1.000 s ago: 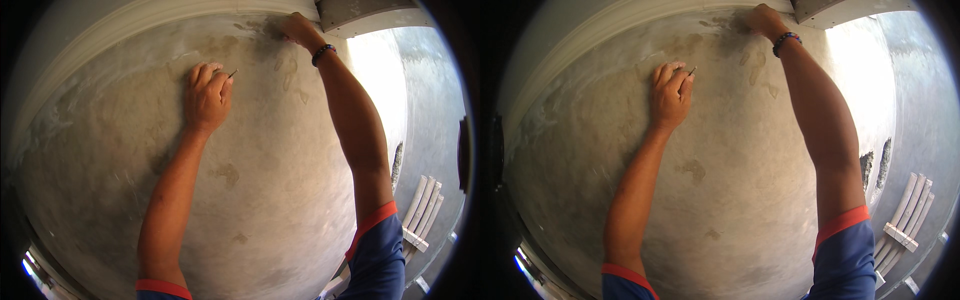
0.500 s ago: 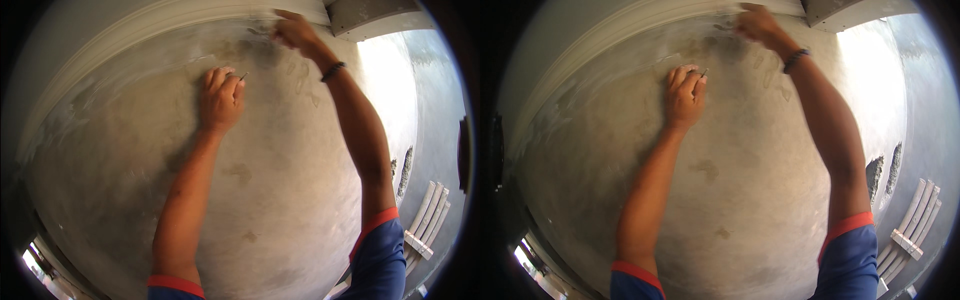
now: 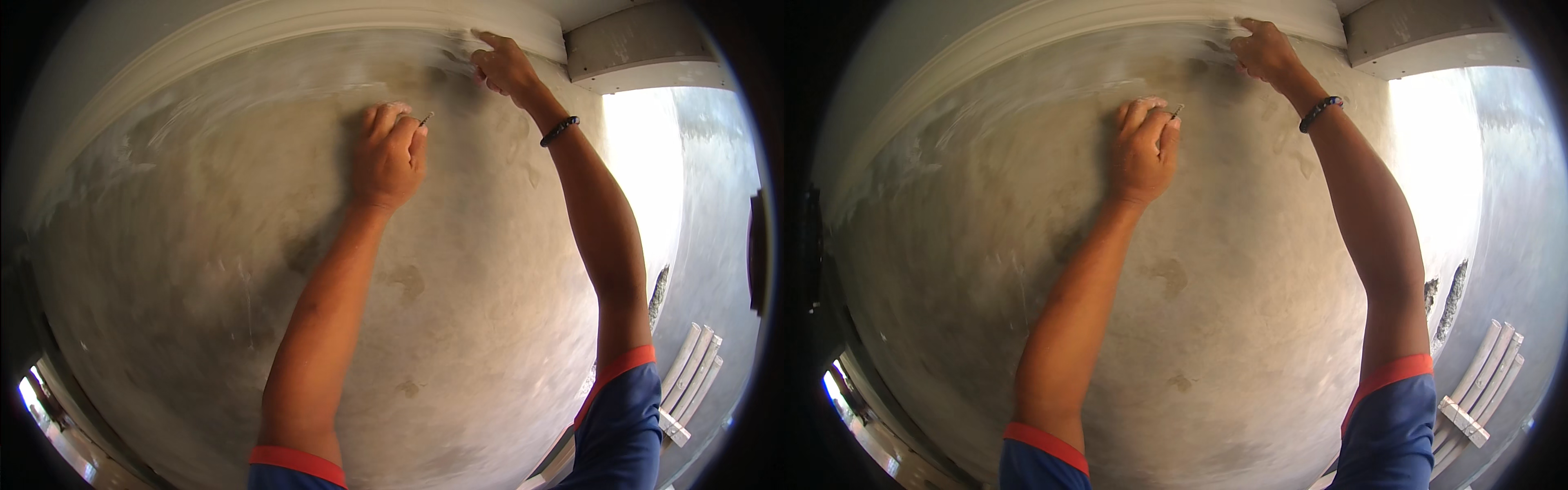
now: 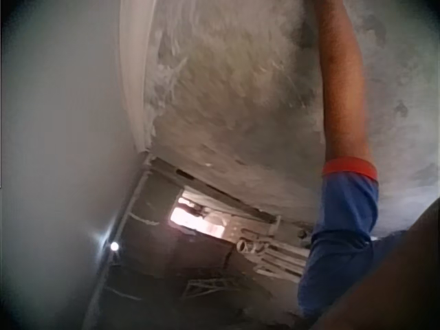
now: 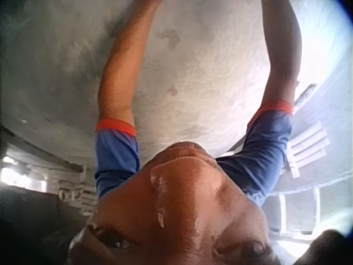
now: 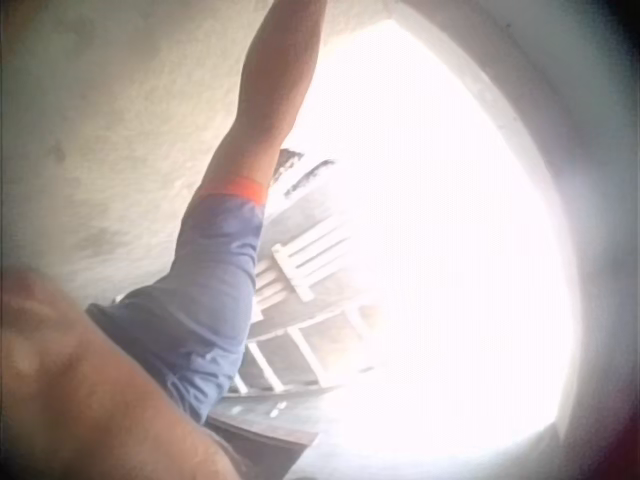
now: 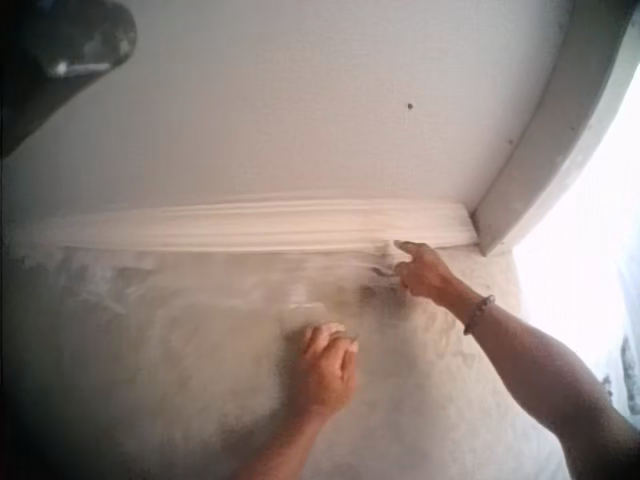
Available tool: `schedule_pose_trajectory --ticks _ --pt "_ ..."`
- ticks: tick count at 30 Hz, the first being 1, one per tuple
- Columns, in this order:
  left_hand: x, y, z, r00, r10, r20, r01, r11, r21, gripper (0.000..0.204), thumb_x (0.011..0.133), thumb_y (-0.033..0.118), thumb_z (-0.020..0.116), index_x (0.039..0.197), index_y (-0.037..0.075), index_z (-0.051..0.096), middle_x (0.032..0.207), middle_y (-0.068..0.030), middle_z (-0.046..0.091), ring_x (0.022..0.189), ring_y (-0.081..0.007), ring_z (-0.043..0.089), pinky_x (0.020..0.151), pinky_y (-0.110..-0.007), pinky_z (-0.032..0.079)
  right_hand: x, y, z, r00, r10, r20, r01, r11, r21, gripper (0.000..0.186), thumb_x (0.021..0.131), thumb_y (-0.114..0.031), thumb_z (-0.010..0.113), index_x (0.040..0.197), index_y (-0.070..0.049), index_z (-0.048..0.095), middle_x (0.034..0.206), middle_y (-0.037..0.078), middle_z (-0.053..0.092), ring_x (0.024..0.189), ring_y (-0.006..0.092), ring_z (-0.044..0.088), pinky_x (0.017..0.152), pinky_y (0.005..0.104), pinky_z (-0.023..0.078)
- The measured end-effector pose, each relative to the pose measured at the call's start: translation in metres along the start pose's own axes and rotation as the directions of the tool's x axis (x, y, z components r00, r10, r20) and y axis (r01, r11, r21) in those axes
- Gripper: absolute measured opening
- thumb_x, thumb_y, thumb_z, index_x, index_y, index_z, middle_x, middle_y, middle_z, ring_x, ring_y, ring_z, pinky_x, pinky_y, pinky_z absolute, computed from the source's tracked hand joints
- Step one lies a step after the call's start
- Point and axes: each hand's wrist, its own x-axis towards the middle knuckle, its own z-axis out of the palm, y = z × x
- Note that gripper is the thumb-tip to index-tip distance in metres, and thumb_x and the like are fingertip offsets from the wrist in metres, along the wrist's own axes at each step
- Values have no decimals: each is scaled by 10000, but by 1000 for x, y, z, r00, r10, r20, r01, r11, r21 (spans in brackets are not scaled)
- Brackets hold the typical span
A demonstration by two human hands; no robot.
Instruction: The person applies putty to the junction of a wall and ceiling using a putty knife while holding a bucket.
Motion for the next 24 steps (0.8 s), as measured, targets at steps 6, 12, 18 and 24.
schedule_pose_trajectory --ticks 6,12,18,24 --pt "3 1 -2 1000 10 -29 -11 1000 -23 101 884 107 645 888 7 660 1093 -149 635 1050 -341 571 898 -426 482 25 -27 5 999 -28 23 10 831 556 739 943 -51 515 1583 -51 146 894 150 664 532 155 529 438 299 415" --pt "0 0 -3 999 -30 -41 29 999 -43 112 885 103 632 883 -7 651 1091 -166 632 1054 -351 573 898 -435 484 24 -58 50 993 48 -111 0 919 394 853 904 -19 522 1597 -67 27 888 183 666 542 153 533 453 307 446" --pt "5 3 -1 998 -36 -57 32 997 -71 129 891 110 609 879 -13 645 1081 -180 630 1045 -363 575 896 -442 482 49 -51 63 951 -151 -271 193 971 139 827 897 -42 540 1591 -44 92 830 152 679 638 196 607 537 322 515" --pt "3 2 -1 996 -41 -79 34 995 -92 130 889 108 600 882 -18 634 1073 -185 629 1028 -371 574 893 -447 480 40 -59 66 964 -99 -245 110 994 29 790 915 -44 513 1593 -47 108 876 149 690 680 221 601 592 385 515"
